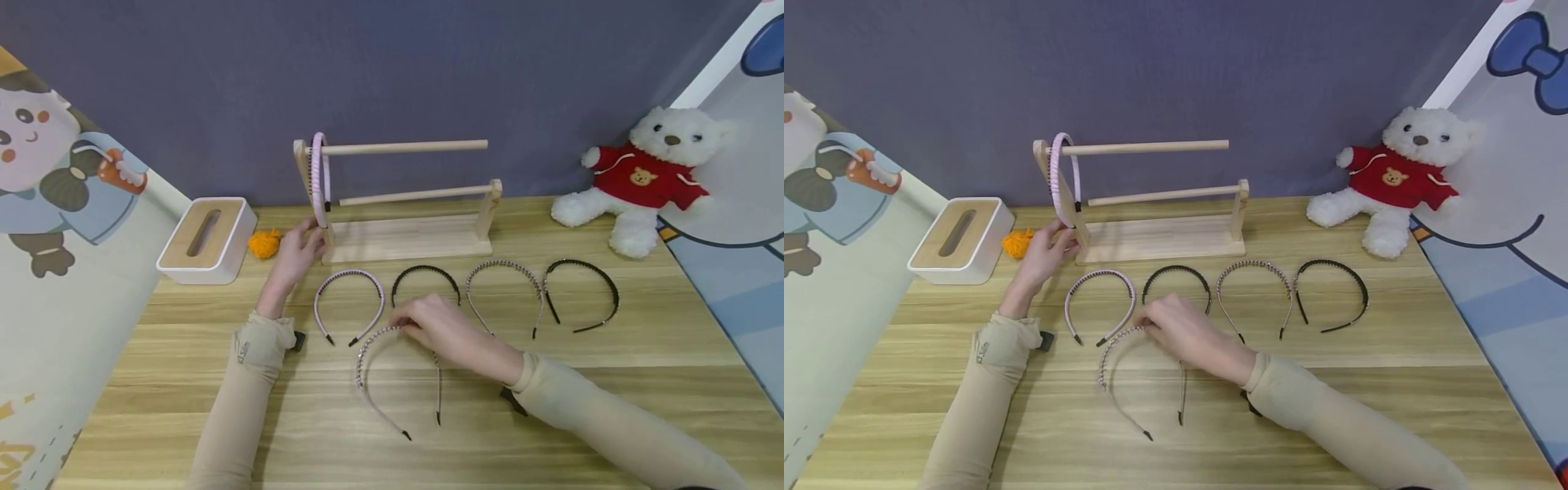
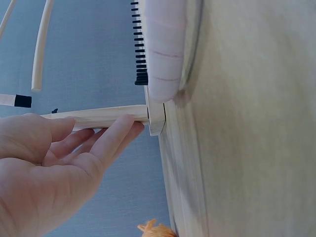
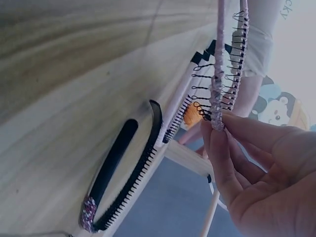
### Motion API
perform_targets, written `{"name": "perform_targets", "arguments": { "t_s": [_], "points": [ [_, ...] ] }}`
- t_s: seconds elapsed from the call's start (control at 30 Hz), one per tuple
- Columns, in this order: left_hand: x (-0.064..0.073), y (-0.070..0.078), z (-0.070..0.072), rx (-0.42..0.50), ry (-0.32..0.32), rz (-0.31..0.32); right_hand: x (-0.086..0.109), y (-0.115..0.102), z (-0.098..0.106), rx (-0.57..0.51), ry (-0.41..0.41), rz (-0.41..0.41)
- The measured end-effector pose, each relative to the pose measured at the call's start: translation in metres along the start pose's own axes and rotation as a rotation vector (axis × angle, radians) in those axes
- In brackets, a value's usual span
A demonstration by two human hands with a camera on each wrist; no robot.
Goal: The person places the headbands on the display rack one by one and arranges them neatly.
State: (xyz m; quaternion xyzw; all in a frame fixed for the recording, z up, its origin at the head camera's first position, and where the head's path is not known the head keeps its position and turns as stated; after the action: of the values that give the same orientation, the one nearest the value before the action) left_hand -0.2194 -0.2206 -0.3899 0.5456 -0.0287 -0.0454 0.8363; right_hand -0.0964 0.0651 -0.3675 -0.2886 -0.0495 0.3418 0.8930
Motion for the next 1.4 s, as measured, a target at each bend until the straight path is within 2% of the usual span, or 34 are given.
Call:
{"name": "perform_targets", "arguments": {
  "t_s": [0.27,0.5,0.77,1.0,1.4],
  "points": [
    [0.0,0.0,0.0,-0.002,0.001,0.004,0.003,0.001,0.011,0.006,0.058,0.023],
    [-0.001,-0.002,0.001,-0.027,0.002,-0.002,0.004,0.002,0.023,-0.047,0.093,0.032],
    [0.0,-0.001,0.0,-0.022,0.0,-0.01,0.005,0.002,0.038,-0.108,0.103,0.004],
    [0.001,-0.001,0.0,-0.031,0.001,-0.007,0.005,0.004,0.055,-0.096,0.187,0.022],
    [0.0,-0.002,0.001,-0.052,0.009,-0.023,0.012,0.006,0.087,-0.021,0.338,-0.031]
  ]
}}
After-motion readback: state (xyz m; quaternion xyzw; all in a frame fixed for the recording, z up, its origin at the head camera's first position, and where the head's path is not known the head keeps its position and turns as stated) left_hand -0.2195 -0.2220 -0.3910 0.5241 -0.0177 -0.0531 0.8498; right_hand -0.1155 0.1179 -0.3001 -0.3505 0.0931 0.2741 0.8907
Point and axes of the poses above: each hand's wrist, its own x-axis away from the middle knuckle, its own z-axis out of the back of the hand, y = z × x, the point moved 1 cm from there along -x, towards the middle knuckle, and after that the axes turned 2 degrees about y, right-handed, at the moved point
